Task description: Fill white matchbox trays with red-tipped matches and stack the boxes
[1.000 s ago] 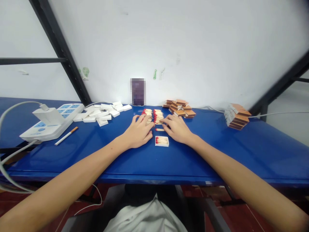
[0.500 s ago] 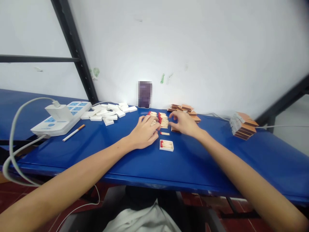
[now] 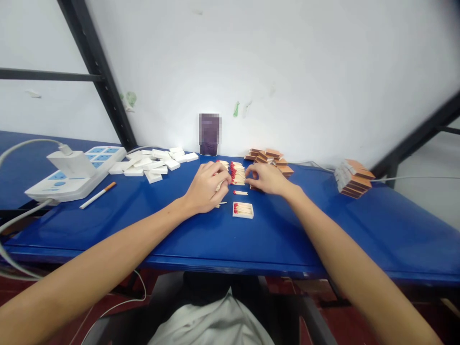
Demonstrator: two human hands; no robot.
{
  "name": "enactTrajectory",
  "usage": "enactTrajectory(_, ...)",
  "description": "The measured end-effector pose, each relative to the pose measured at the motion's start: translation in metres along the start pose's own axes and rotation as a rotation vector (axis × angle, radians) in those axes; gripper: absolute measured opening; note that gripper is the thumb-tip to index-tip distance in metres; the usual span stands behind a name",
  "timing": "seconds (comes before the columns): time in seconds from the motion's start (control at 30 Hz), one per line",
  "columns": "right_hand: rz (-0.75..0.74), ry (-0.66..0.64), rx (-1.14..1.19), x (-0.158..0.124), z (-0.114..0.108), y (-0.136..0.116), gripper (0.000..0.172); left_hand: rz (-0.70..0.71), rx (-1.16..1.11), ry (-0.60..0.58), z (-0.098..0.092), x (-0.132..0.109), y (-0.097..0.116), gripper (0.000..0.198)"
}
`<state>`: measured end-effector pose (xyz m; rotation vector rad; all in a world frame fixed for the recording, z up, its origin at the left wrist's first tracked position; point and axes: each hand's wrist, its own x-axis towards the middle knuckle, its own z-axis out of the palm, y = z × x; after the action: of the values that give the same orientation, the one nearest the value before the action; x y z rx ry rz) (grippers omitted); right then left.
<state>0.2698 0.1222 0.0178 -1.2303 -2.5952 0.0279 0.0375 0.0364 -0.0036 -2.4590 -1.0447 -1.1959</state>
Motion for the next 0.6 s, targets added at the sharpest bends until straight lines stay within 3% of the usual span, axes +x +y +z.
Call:
enactTrajectory(0.3,-0.038,0.025,-0.01,0.003,0.011,0.001,0.011,-0.018,-0.03,0.005,-0.001,0.001,0.0,0.018)
enactTrajectory(0.6,-0.018,0.002,0.033,0.001,0.008,-0.001,0.01,-0.03,-0.034,-0.024,-0.003,0.001,0.002,0.019)
